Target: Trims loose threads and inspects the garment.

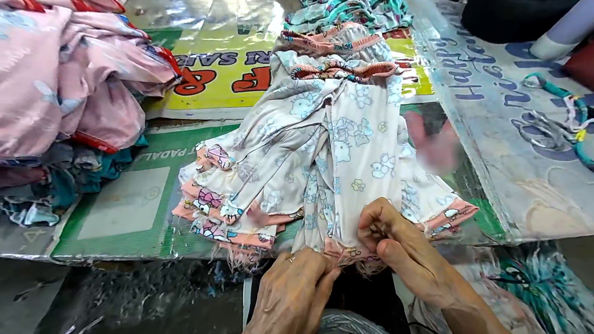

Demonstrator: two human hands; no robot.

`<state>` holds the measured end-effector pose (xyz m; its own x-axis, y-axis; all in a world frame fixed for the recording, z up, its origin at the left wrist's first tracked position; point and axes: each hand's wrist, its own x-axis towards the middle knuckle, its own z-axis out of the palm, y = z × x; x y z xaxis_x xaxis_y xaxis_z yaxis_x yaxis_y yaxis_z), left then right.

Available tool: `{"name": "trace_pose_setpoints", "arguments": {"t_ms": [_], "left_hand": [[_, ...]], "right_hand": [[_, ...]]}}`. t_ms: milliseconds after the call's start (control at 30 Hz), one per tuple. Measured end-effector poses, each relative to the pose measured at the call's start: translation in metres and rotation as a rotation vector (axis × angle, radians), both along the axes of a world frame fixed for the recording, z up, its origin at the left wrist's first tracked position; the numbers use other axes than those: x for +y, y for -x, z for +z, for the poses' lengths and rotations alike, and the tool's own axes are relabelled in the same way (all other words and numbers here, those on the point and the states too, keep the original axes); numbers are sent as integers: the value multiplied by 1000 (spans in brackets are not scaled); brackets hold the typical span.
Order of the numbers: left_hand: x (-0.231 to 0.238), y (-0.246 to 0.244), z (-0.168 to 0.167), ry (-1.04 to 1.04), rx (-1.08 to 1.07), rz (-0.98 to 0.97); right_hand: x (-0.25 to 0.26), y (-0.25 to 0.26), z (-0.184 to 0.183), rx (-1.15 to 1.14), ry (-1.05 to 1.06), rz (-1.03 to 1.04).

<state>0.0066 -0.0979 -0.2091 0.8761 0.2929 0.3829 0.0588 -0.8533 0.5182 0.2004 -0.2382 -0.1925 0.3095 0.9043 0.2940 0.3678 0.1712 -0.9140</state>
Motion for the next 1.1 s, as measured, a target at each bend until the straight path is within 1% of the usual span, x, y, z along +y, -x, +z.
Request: {"name": "trace_pose_setpoints", "arguments": {"t_ms": [33, 100, 200, 267, 333, 400, 533, 733, 800, 867, 933, 1000, 1033, 1100], "left_hand": [[0, -2, 4, -12, -14, 4], [0, -9, 11, 26, -84, 30], [-1, -28, 15, 34, -176, 61], [-1, -41, 12, -4, -120, 51], [-1, -46, 7, -84, -34, 28], [0, -40, 2, -91, -27, 2], [3, -19, -2, -28, -62, -6], [1, 14, 6, -53, 74, -83], [2, 14, 13, 28, 25, -57], [3, 2, 15, 59, -102, 3], [5, -16, 13, -11, -152, 16], [6, -32, 7, -166, -93, -1], [7, -37, 2, -211, -79, -15], [8, -39, -4, -248, -111, -17]], "right_hand": [[0, 0, 0, 2, -4, 3], [0, 1, -1, 3, -9, -1], [-1, 1, -1, -6, -12, -11], [-1, 2, -1, 11, -23, -19], [-1, 2, -2, 35, -41, -32], [-2, 4, -3, 41, -50, -50], [-3, 6, -5, 24, -72, -57], [-3, 5, -6, 4, -83, -51], [-3, 5, -6, -2, -86, -49], [-3, 5, -6, -3, -87, -41], [-3, 5, -6, 0, -89, -45], [-4, 5, -7, 5, -91, -49], [-4, 5, -7, 2, -93, -51], [-3, 5, -8, -6, -99, -54]]}}
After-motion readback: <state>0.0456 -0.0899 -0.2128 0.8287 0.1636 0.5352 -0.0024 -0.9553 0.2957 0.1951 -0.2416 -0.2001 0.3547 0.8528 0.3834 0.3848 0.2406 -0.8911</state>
